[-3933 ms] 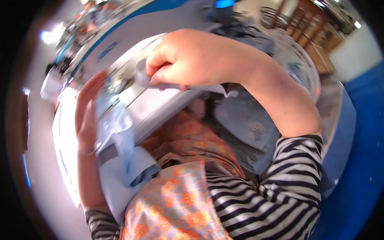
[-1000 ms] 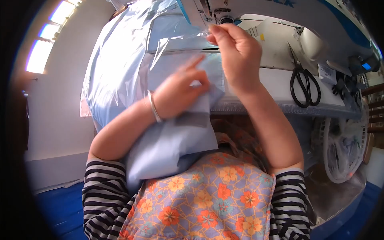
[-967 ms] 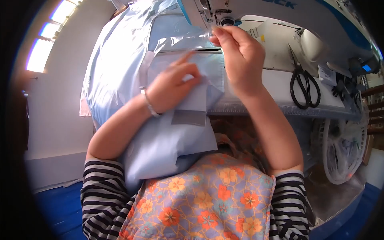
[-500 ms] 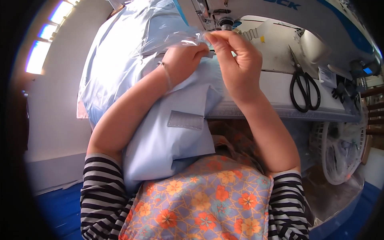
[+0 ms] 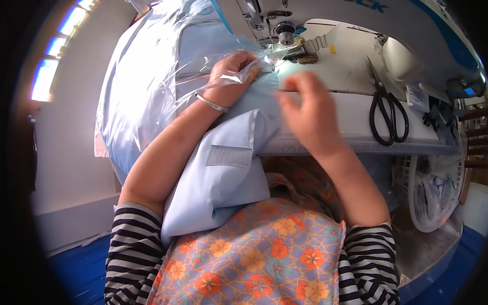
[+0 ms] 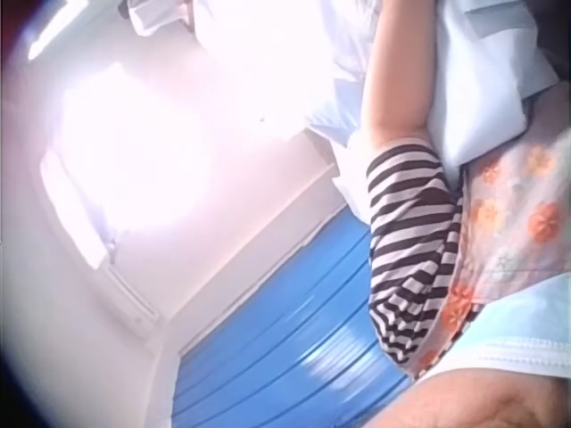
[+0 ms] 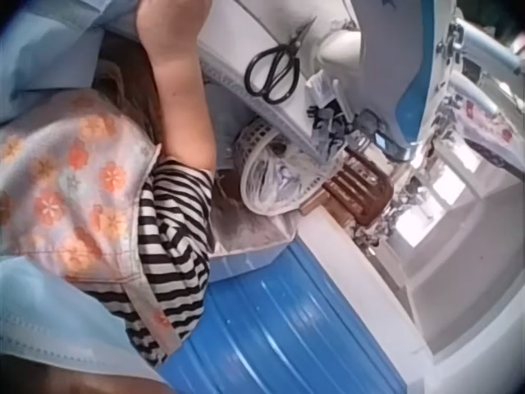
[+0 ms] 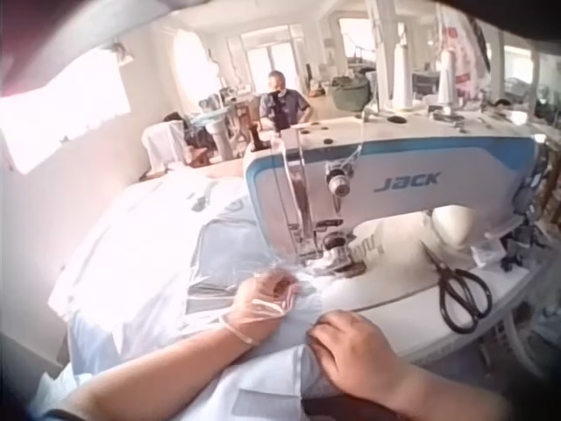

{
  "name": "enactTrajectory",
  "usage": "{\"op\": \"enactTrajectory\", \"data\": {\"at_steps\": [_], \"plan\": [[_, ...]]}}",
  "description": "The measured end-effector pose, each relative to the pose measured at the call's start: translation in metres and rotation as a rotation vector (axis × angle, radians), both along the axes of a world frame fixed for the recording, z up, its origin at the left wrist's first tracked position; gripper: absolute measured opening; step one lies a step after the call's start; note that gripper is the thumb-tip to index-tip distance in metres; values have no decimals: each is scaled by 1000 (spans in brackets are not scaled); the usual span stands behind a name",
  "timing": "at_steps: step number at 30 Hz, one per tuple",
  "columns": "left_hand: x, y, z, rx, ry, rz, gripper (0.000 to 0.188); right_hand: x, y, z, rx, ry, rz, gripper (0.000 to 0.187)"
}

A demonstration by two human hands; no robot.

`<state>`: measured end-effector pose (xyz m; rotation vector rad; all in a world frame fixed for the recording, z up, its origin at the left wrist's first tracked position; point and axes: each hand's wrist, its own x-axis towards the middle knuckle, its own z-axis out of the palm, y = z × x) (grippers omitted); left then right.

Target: Sewing light blue fabric pieces together using an industrial sewing machine.

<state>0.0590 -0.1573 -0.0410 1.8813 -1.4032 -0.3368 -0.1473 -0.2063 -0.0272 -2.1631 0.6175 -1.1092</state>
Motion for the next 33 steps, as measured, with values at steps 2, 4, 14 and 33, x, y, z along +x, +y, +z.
{"op": "enactTrajectory", "data": {"at_steps": [2,4,14,33], "plan": [[1,1,1,-3,8,4,22,2,-8,9,64,-163,-100,36],[1,-2,3,14,-5,12,24,7,-15,14,-35,-135,-66,34],[-8,-11,-6,-46,-103,83,17,0,-2,-2,-12,44,310,22],[-3,27,0,-69,-627,-89,36,30,-14,-19,-432,267,184,14]]}}
